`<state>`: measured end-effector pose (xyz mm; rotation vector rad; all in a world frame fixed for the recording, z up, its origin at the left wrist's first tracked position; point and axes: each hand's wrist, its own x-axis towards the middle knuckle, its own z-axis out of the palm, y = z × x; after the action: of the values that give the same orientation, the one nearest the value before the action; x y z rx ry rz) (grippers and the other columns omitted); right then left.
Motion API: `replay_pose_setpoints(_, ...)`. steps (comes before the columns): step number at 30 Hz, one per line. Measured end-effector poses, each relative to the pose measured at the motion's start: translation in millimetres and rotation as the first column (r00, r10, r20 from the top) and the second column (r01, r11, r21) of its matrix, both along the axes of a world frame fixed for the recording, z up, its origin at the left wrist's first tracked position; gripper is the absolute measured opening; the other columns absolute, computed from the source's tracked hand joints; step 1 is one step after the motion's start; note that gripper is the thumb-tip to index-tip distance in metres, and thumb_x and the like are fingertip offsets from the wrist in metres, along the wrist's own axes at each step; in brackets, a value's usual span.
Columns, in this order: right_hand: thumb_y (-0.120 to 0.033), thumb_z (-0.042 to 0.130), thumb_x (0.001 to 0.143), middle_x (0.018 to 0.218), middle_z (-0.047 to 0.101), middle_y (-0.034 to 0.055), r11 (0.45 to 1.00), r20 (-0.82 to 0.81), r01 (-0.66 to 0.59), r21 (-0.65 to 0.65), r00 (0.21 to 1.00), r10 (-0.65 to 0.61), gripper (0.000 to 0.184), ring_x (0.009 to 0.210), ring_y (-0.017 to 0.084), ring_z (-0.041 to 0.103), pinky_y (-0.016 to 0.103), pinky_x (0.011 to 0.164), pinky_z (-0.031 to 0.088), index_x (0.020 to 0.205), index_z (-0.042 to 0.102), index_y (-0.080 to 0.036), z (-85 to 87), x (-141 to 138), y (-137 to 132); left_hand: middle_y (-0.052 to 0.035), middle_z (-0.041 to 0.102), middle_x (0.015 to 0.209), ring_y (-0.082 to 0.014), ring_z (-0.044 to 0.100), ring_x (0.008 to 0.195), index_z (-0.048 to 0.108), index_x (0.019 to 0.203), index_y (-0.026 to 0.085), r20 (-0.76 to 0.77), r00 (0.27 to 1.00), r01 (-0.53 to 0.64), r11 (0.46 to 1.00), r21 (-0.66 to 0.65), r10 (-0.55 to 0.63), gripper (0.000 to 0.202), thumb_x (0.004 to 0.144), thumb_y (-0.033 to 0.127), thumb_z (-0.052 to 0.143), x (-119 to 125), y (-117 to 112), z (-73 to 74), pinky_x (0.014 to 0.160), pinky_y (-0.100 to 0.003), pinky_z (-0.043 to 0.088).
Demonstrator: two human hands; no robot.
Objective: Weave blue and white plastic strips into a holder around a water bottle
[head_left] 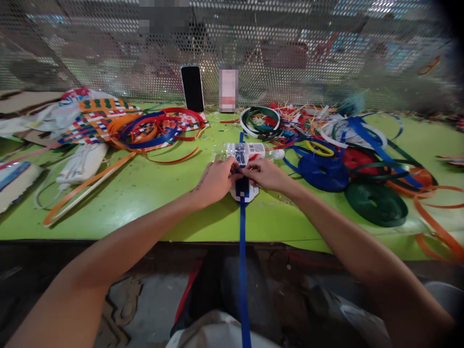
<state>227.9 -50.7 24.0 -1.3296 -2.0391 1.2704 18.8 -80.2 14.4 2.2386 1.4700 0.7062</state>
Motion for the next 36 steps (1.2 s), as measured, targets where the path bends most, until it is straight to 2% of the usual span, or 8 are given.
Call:
replay_pose_setpoints(4,-0.046,0.067,0.104,0.062,0.066,0.0012,0.999,0.028,0.032,-0.004,0.999,-0.032,0.036,0.046,0.012,0.055,0.027,0.044,0.040,0.078,0.066,-0.021,0.6,-1.9,-1.7,-0.0063,0.078,0.103,-0.0321,0.072,0.106,0.059,0.120,0.023,-0.053,0.997,-0.048,0.999,-0.005,0.047,0.036,0.096,0.032,0.084,-0.2,-2.7,-0.4,0.093,-0.048,0.055)
replay_pose_setpoints(8,-0.042,0.072,0.100,0.057,0.064,-0.0009,0.994,0.023,0.104,-0.015,0.994,-0.104,0.035,0.041,0.012,0.055,0.027,0.040,0.040,0.073,0.061,-0.023,-4.5,-3.7,-1.6,-0.0117,0.073,0.124,-0.0340,0.067,0.120,0.058,0.120,0.022,-0.091,0.995,-0.037,0.997,0.072,0.043,0.044,0.091,0.037,0.088,1.2,-2.3,-8.3,0.098,-0.048,0.054)
replay_pose_setpoints(12,-0.033,0.076,0.092,0.052,0.062,-0.0016,0.987,0.007,0.158,0.035,0.987,-0.159,0.031,0.039,0.013,0.056,0.025,0.040,0.040,0.068,0.059,-0.023,-8.9,-6.0,-2.2,-0.0120,0.073,0.120,-0.0351,0.067,0.118,0.059,0.120,0.021,-0.101,0.994,-0.032,0.999,0.043,0.036,0.043,0.092,0.039,0.087,2.5,-0.6,-13.8,0.097,-0.049,0.054)
replay_pose_setpoints(17,-0.022,0.071,0.086,0.047,0.061,-0.0003,0.977,0.001,0.213,0.005,0.977,-0.213,0.027,0.036,0.014,0.055,0.026,0.036,0.040,0.063,0.056,-0.023,-4.0,-8.7,-6.3,-0.0125,0.074,0.119,-0.0359,0.067,0.117,0.060,0.120,0.020,-0.107,0.994,-0.029,1.000,0.001,0.029,0.043,0.093,0.040,0.087,3.6,-1.7,-9.5,0.096,-0.050,0.054)
replay_pose_setpoints(28,-0.020,0.073,0.086,0.047,0.064,0.0021,0.971,-0.034,0.238,-0.031,0.970,-0.239,0.029,0.034,0.015,0.058,0.024,0.034,0.045,0.062,0.057,-0.023,-7.3,-5.8,-5.1,-0.0137,0.074,0.121,-0.0380,0.065,0.122,0.061,0.124,0.018,-0.153,0.988,-0.040,0.998,-0.054,0.031,0.042,0.095,0.039,0.085,5.9,-5.2,-2.0,0.101,-0.051,0.051)
replay_pose_setpoints(36,-0.015,0.070,0.094,0.048,0.065,0.0013,0.976,0.016,0.209,-0.058,0.978,-0.208,0.030,0.034,0.012,0.058,0.020,0.033,0.044,0.067,0.059,-0.021,0.5,-8.7,-6.5,-0.0137,0.073,0.125,-0.0359,0.064,0.122,0.063,0.128,0.017,-0.185,0.982,-0.050,0.996,-0.076,0.035,0.044,0.097,0.041,0.083,6.6,-7.9,3.8,0.100,-0.047,0.049)
